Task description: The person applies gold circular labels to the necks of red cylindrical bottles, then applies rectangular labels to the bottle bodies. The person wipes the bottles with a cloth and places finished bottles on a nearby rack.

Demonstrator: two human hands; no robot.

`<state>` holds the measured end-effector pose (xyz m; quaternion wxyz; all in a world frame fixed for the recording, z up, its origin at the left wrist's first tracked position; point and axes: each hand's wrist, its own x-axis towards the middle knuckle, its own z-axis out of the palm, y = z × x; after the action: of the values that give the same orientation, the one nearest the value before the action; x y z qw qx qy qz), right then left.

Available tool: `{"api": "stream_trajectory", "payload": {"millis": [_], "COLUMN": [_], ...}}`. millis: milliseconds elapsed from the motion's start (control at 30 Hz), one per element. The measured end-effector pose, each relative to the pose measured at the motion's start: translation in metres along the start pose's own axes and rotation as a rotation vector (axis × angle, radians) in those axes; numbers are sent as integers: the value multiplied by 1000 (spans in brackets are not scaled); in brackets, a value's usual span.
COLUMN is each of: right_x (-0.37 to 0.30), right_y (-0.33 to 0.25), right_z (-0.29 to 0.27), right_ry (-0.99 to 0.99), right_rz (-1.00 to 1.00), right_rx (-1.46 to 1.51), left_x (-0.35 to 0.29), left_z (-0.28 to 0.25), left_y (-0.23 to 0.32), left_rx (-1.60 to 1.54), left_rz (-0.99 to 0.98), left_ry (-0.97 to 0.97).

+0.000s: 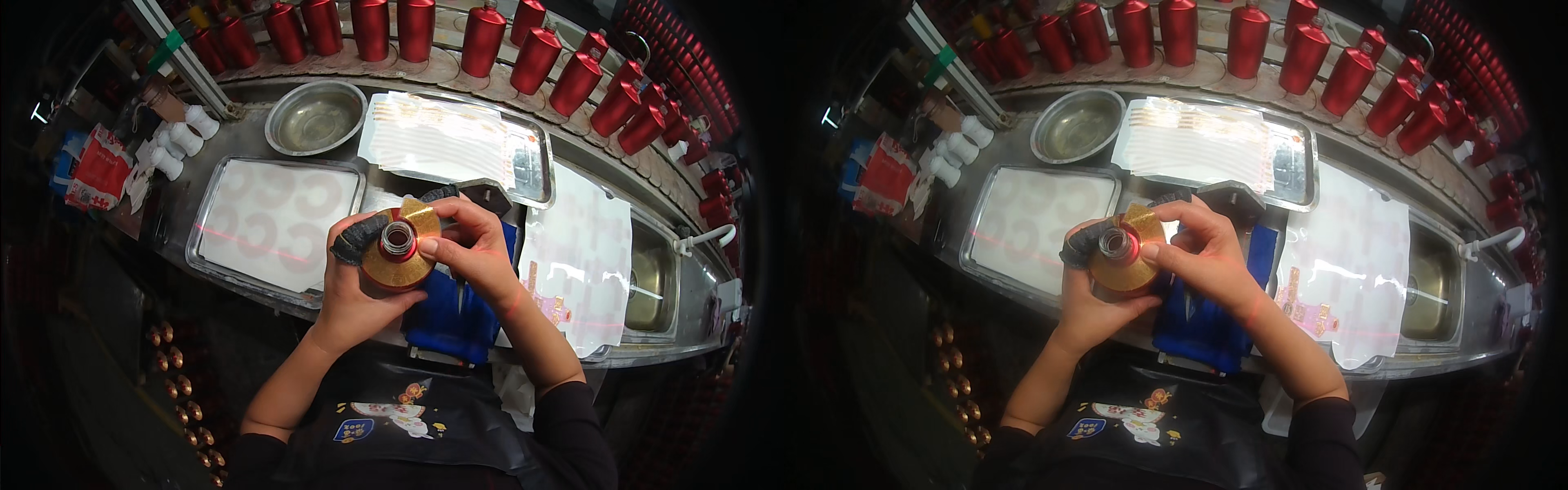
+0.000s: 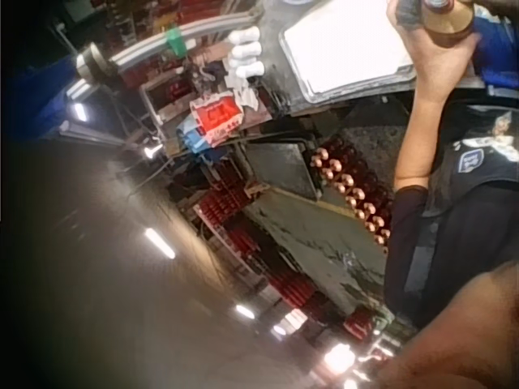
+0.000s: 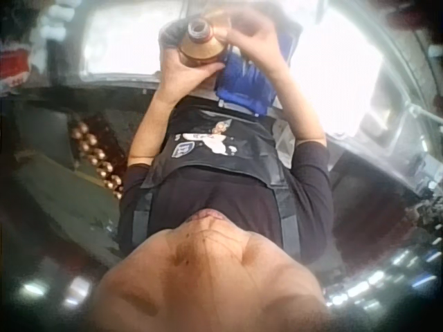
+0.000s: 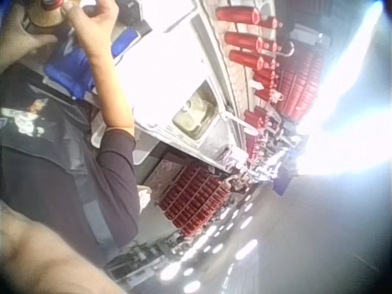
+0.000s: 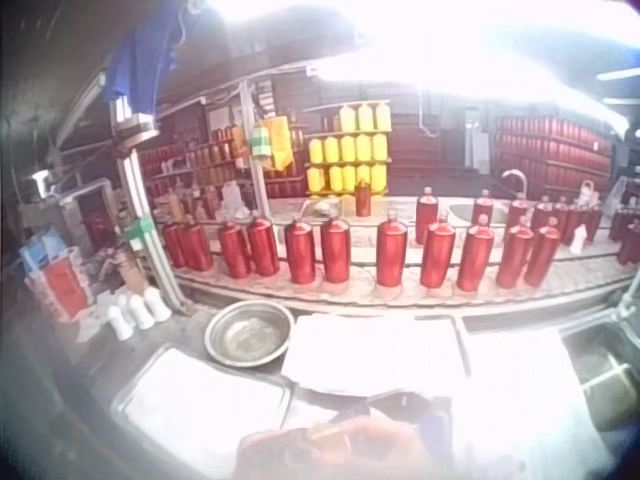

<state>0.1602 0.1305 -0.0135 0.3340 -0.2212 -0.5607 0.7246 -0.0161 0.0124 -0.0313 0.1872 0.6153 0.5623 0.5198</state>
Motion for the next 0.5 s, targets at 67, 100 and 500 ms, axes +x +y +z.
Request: {"api": "stream_trajectory", "payload": {"millis": [67, 100, 500], "right_x": [-1, -2, -11], "right_y": [4, 5, -3], "right_z": [1, 1, 7], "right_ry": [-12, -7, 2], "right_rz": [-3, 20, -82], "right_rx": [27, -7, -265], "left_x": [-2, 0, 6], "left_z": [-1, -4, -18], "left_y": [0, -2, 1], "left_rx": [-323, -495, -187], "left_rz": [-186, -257, -127], "left_ry": [-50, -36, -129]}}
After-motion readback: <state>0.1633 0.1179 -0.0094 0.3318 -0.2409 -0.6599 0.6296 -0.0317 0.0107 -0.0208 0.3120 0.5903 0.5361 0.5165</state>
